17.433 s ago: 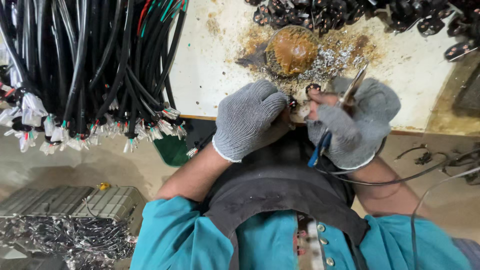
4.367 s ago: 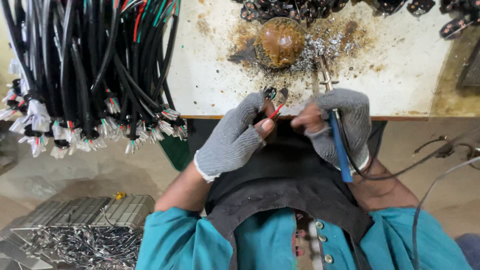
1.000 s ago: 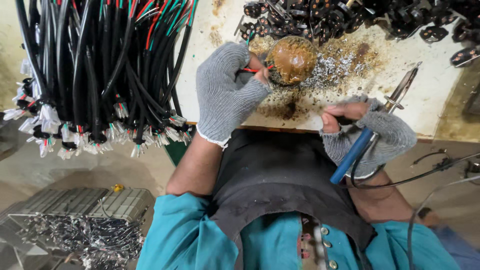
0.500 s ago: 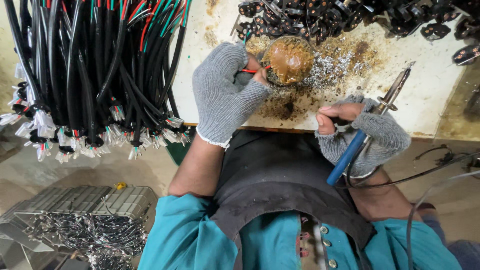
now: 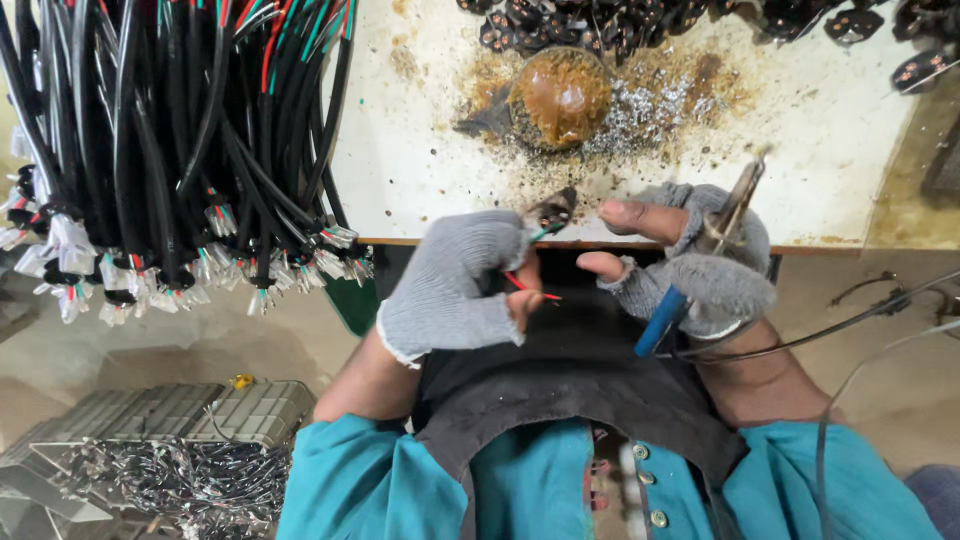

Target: The person solders red and green wire ends onto electrical plug connectors at a workbench. They hold a connector in one hand and a soldering iron in the other, dip wire ends into a flux container, twist wires together, apply solder, and place finished connectors onto a growing pile on the table.

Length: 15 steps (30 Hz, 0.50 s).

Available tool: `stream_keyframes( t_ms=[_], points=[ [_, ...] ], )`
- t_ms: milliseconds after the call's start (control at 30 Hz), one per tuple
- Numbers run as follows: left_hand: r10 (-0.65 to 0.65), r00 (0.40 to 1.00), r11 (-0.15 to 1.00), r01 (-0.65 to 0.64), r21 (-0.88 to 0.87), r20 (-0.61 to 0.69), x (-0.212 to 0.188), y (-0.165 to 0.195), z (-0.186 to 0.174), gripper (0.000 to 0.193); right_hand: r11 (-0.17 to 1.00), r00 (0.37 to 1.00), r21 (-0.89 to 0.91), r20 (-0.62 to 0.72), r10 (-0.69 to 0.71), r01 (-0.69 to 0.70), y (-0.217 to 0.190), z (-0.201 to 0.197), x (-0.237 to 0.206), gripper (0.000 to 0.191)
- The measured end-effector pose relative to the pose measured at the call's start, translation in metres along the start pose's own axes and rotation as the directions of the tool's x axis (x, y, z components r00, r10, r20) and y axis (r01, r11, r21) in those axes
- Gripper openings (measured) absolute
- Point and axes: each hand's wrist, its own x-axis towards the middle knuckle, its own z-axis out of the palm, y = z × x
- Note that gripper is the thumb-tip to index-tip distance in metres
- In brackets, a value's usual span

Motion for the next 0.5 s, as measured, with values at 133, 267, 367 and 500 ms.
stream_keyframes(
  t_ms=[133, 267, 367, 500],
  points=[
    [-0.094, 0.99, 0.887, 0.132, -0.443, 0.106, 0.011, -0.006, 0.023, 0.023, 0.742, 0.939, 0.58, 0.146, 0.311, -0.336, -0.002, -0.001, -0.008, 0.039],
    [-0.137, 0.981, 0.856, 0.188, -0.482, 0.139, 0.02, 0.006, 0.031, 0.017, 0.986, 0.995, 0.134, 0.011, 0.1, -0.1, 0.0, 0.0, -0.006, 0.03],
    [0.062, 0.996, 0.998, -0.061, 0.011, -0.069, 0.019, 0.019, 0.02, 0.018, 0.969, 0.975, 0.114, 0.005, 0.221, -0.22, -0.001, -0.003, 0.004, 0.017],
    [0.164, 0.967, 0.98, -0.182, 0.077, 0.195, 0.023, 0.016, -0.001, 0.023, 0.996, 0.983, 0.014, 0.164, 0.087, -0.09, 0.001, -0.005, 0.023, 0.019]
  ],
)
